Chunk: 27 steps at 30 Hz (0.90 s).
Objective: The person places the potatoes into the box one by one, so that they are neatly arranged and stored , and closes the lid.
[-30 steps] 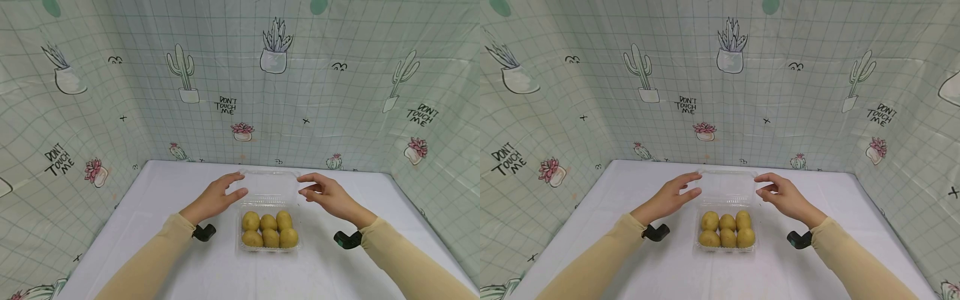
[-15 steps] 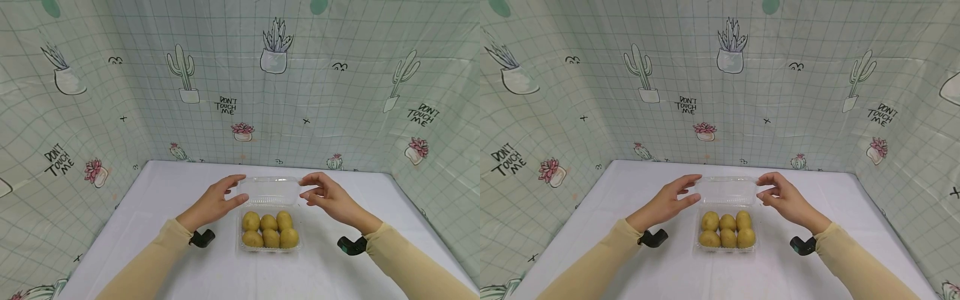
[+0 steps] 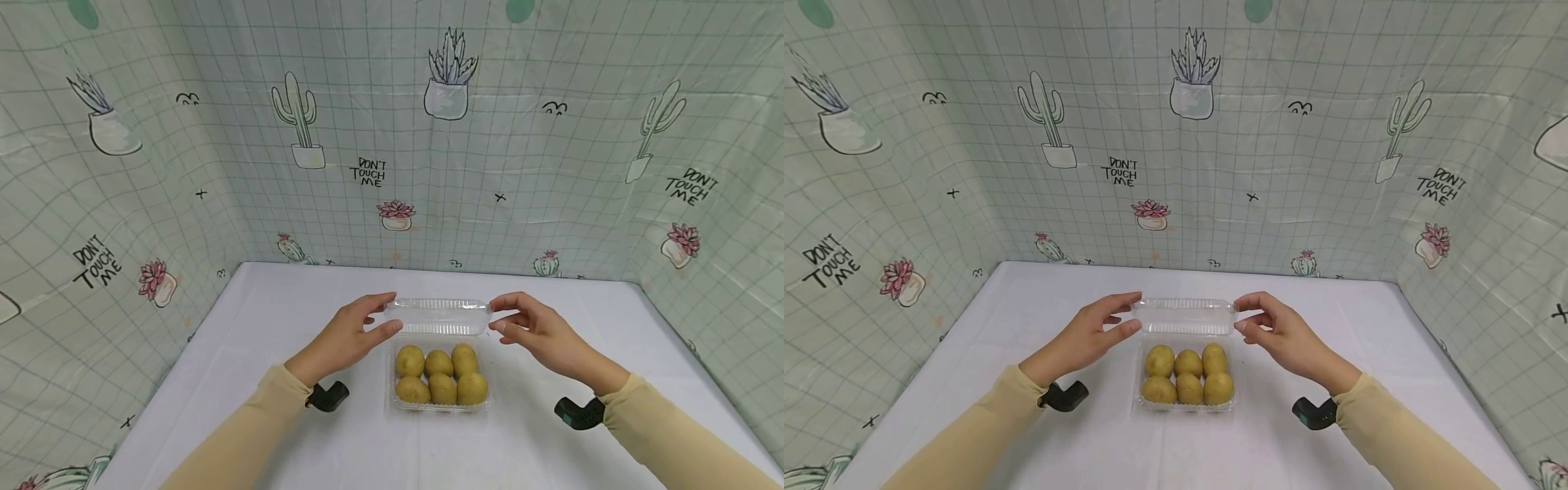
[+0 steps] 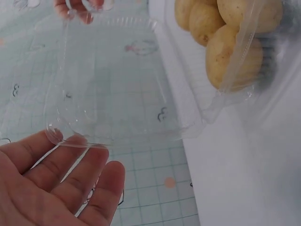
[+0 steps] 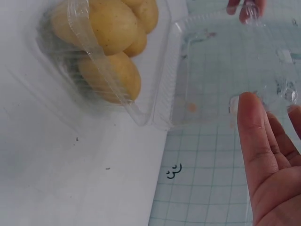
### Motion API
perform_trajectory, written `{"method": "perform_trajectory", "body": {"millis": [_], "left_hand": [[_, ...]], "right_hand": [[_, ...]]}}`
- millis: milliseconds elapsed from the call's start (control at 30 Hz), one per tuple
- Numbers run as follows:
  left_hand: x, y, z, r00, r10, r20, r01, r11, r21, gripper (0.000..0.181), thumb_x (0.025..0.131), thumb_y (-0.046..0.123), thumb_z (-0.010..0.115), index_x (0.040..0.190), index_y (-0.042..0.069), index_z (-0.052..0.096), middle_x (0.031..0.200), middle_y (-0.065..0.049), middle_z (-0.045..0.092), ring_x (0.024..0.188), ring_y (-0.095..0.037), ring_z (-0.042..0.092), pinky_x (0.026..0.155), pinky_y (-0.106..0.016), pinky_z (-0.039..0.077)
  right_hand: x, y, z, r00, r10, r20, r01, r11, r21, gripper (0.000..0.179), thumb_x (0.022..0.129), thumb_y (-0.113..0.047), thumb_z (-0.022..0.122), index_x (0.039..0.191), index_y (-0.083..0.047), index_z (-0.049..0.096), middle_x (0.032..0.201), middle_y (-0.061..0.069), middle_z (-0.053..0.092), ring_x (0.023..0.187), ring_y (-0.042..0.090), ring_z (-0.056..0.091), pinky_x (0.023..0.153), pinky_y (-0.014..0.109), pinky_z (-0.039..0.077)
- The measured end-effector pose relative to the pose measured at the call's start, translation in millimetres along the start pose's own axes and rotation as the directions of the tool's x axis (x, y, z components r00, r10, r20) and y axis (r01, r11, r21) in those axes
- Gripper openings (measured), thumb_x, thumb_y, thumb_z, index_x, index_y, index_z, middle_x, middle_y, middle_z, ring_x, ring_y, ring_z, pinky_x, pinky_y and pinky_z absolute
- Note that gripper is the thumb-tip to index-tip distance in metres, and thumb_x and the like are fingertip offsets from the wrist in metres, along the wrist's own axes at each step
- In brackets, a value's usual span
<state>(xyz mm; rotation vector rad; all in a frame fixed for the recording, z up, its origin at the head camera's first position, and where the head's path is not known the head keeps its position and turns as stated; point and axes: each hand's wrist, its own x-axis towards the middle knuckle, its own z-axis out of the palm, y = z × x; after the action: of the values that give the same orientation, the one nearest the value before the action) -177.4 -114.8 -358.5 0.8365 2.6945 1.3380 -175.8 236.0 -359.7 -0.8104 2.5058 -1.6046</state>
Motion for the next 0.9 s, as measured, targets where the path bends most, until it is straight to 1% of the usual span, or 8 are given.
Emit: {"method": "perform_trajectory", "body": {"millis": [200, 333, 467, 667, 800, 900], "left_hand": [[-0.9, -3.4, 4.4, 1.000, -0.004, 0.002, 0.004, 0.999, -0.032, 0.055, 0.100, 0.038, 0.061, 0.145, 0.008, 0.052, 0.141, -0.007, 0.054, 0.123, -0.030, 0.054, 0.101, -0.045, 0.045], [-2.5, -6.5, 8.8, 1.000, -0.006, 0.019, 0.006, 1.000, -0.028, 0.055, 0.101, 0.040, 0.059, 0.143, 0.006, 0.053, 0.138, -0.010, 0.058, 0.121, -0.029, 0.056, 0.101, -0.047, 0.045], [-4.2, -7.2, 12.1, 1.000, -0.009, 0.018, 0.010, 1.000, -0.010, 0.051, 0.103, 0.041, 0.054, 0.141, 0.008, 0.056, 0.135, -0.008, 0.060, 0.120, -0.025, 0.056, 0.100, -0.043, 0.046], [-6.2, -7.9, 17.2, 1.000, -0.020, 0.000, 0.020, 1.000, 0.004, 0.042, 0.106, 0.039, 0.048, 0.132, 0.010, 0.065, 0.131, -0.003, 0.063, 0.122, -0.021, 0.057, 0.098, -0.041, 0.048], [-8.1, -10.1, 21.3, 1.000, -0.021, -0.002, 0.021, 0.999, 0.033, 0.040, 0.105, 0.038, 0.050, 0.130, 0.011, 0.066, 0.130, -0.002, 0.064, 0.120, -0.021, 0.058, 0.098, -0.042, 0.048], [-9.9, -11.9, 24.4, 1.000, -0.029, 0.002, 0.028, 0.998, 0.050, 0.040, 0.104, 0.039, 0.052, 0.131, 0.012, 0.065, 0.130, -0.002, 0.063, 0.120, -0.021, 0.057, 0.099, -0.043, 0.048]], "right_hand": [[-5.3, 0, 0, 1.000, -0.001, 0.024, 0.001, 1.000, -0.021, 0.026, 0.101, -0.007, 0.058, 0.125, 0.003, 0.056, 0.126, 0.024, 0.057, 0.103, 0.017, 0.066, 0.082, 0.036, 0.058], [-8.0, 2, 0, 0.999, 0.005, 0.048, -0.004, 1.000, -0.025, 0.023, 0.103, -0.009, 0.057, 0.122, 0.002, 0.060, 0.125, 0.020, 0.060, 0.103, 0.017, 0.066, 0.082, 0.037, 0.058], [-8.5, 3, 2, 0.999, 0.005, 0.046, -0.003, 0.999, -0.034, 0.018, 0.103, -0.010, 0.057, 0.117, 0.000, 0.062, 0.123, 0.018, 0.060, 0.102, 0.020, 0.066, 0.081, 0.037, 0.058], [-8.8, 5, 5, 0.998, 0.045, 0.041, -0.044, 0.998, -0.039, 0.014, 0.103, -0.014, 0.057, 0.110, -0.004, 0.065, 0.118, 0.014, 0.063, 0.098, 0.022, 0.068, 0.080, 0.037, 0.058], [-10.6, 6, 7, 0.997, 0.066, 0.036, -0.064, 0.996, -0.054, 0.013, 0.102, -0.015, 0.059, 0.107, -0.006, 0.065, 0.117, 0.013, 0.064, 0.093, 0.021, 0.069, 0.078, 0.037, 0.058], [-13.8, 7, 8, 0.994, 0.101, 0.040, -0.097, 0.992, -0.074, 0.013, 0.101, -0.017, 0.061, 0.108, -0.006, 0.064, 0.119, 0.013, 0.064, 0.090, 0.020, 0.069, 0.078, 0.035, 0.058]]}}
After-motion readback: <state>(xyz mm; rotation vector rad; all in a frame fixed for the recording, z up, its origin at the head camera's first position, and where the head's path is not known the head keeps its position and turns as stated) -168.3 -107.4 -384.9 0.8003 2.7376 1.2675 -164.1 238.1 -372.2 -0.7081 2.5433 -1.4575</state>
